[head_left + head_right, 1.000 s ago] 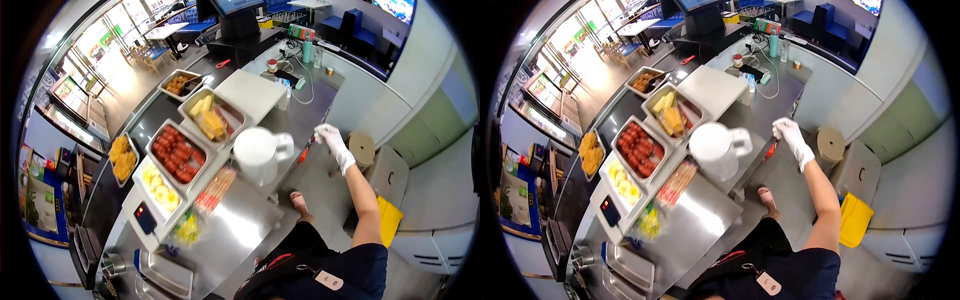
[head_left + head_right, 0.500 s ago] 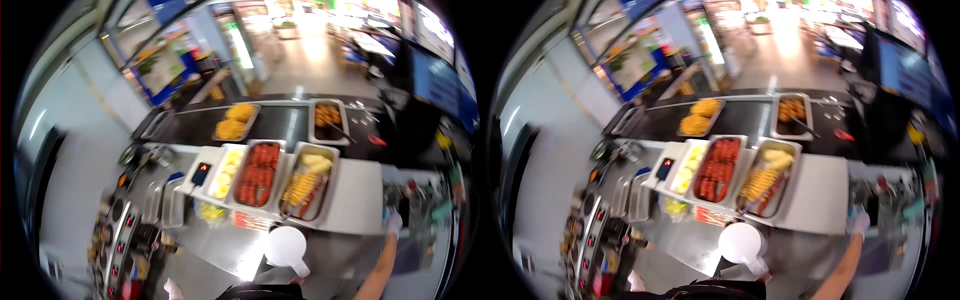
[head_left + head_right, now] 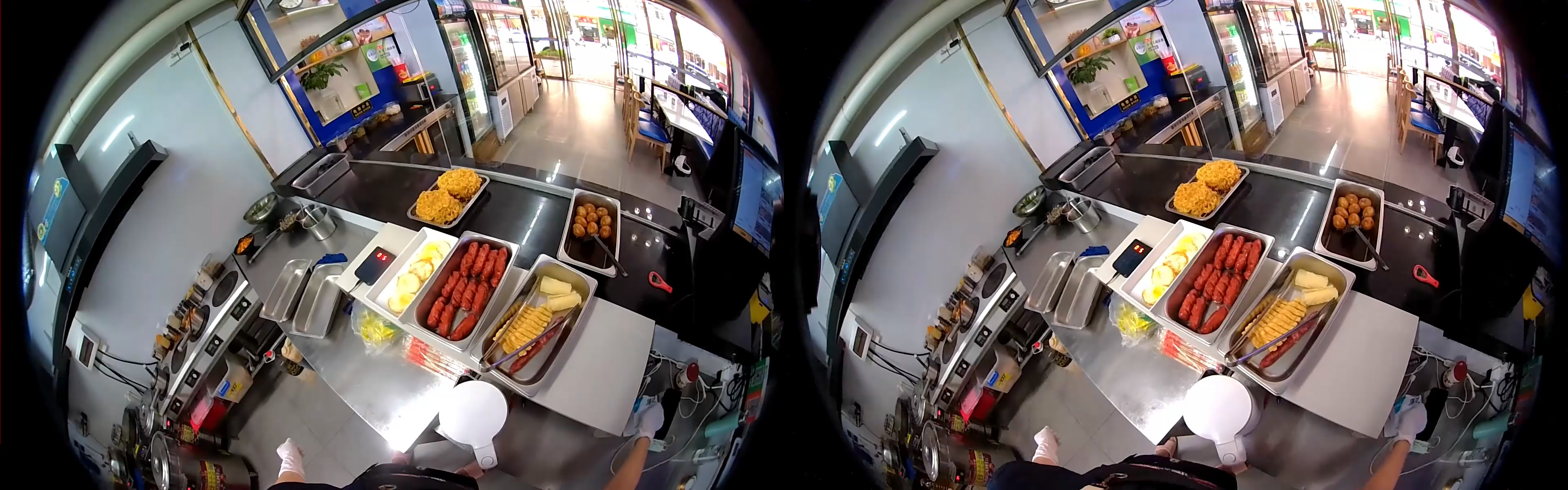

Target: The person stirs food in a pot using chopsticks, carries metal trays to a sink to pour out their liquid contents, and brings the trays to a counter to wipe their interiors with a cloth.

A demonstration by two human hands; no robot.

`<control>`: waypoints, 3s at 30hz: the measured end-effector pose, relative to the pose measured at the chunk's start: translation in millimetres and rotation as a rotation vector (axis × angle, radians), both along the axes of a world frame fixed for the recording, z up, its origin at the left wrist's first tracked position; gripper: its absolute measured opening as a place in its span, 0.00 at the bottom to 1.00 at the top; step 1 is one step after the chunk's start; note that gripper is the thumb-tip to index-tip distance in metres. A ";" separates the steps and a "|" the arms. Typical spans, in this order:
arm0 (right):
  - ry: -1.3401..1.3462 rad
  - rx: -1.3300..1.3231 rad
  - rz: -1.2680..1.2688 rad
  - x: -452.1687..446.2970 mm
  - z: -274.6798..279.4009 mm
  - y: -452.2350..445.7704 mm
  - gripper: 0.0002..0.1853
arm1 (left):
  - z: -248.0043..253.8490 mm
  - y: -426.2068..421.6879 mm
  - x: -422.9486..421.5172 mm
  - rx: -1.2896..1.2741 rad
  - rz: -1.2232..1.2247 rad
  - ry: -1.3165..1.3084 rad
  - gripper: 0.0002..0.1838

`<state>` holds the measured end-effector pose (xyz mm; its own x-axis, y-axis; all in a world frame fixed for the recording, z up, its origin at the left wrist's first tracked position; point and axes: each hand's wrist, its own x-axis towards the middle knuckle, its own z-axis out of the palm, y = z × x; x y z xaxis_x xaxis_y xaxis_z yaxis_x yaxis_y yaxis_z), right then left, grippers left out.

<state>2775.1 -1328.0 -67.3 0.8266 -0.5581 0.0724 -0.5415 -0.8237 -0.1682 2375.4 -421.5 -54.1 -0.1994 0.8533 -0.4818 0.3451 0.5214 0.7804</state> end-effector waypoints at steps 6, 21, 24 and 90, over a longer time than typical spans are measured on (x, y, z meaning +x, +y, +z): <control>-0.199 0.116 0.056 -12.2 22.1 -18.8 0.06 | -5.8 -13.0 45.7 -0.154 -0.096 0.030 0.15; -0.400 0.263 -0.062 -22.4 62.1 -36.4 0.09 | -25.4 -51.3 78.3 -0.323 -0.624 0.351 0.16; -0.704 0.171 -0.138 -34.8 59.7 -37.2 0.09 | -20.0 -60.4 71.9 -0.382 -0.697 0.374 0.16; -0.096 0.525 2.057 62.5 57.4 1340.4 0.12 | 8.4 462.8 289.0 -0.279 -0.538 -0.713 0.12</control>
